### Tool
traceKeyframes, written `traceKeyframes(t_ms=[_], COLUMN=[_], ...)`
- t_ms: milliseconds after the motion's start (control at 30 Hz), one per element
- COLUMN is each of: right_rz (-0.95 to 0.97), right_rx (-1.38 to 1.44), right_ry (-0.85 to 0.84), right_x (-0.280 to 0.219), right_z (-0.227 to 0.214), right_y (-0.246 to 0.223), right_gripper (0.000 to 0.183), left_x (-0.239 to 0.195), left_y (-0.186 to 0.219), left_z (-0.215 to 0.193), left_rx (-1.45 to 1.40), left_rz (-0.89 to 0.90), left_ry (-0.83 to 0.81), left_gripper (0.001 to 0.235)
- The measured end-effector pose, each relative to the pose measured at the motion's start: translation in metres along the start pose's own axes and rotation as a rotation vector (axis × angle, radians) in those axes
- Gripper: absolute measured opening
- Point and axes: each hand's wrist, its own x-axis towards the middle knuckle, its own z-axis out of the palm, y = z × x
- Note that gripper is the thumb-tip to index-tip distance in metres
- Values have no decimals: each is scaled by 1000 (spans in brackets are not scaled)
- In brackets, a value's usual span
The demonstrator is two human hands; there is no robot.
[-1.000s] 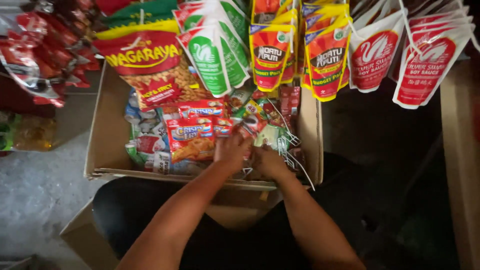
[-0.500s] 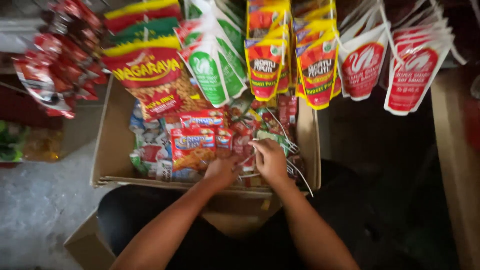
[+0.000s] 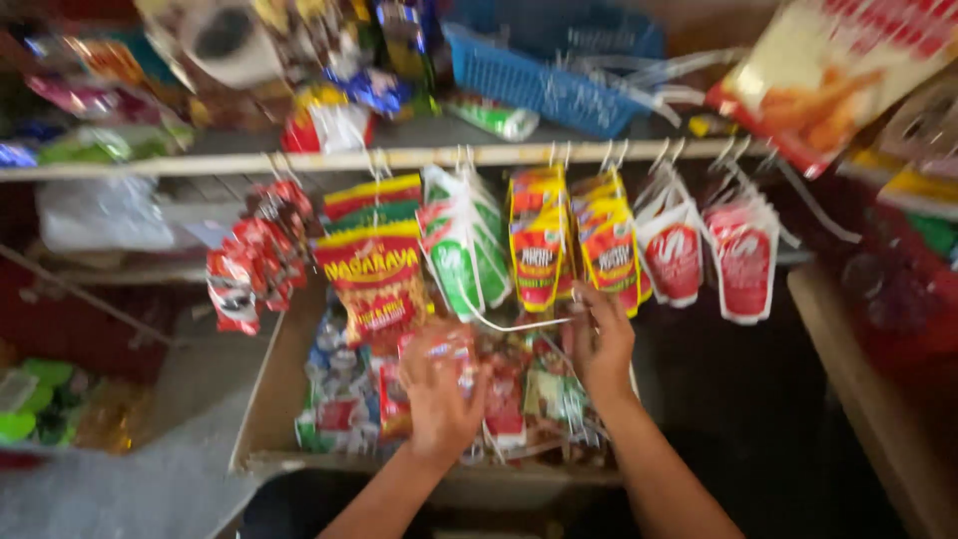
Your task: Stocking and organizing various snack and condiment pouches on wire shelving and hooks.
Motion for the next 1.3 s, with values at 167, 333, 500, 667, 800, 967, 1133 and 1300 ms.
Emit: traceKeyframes(t_ms=[167, 333, 500, 667, 800, 967, 1133, 1300], right_rz=[-223, -158, -97, 169, 125, -60, -76, -109], right_rx=[37, 318, 615, 758, 722, 762, 782, 705], right_ry=[92, 55, 56, -25, -97, -152, -289, -348], right_x=[61, 129, 213, 262, 284, 311, 323, 317], right_z=[17, 46, 63, 63, 65, 66, 63, 74], right_y=[-11, -42, -83, -99, -114, -144, -152, -125], right_gripper=[26, 30, 45, 57, 57, 61, 65, 67], left_x=[55, 146, 234, 309, 355, 386, 396, 393], left_y=[-1, 32, 31, 26, 22, 12, -7, -18], left_z=[16, -1, -11, -8, 8, 39, 61, 68], left_rx=[-537, -747, -505, -492, -449, -434, -396, -393], left_rz=[-396, -265, 73, 161, 247, 233, 126, 147], left_ry=[-1, -96, 164, 250, 353, 407, 420, 386], left_gripper=[55, 40, 16, 15, 15, 16, 16, 16])
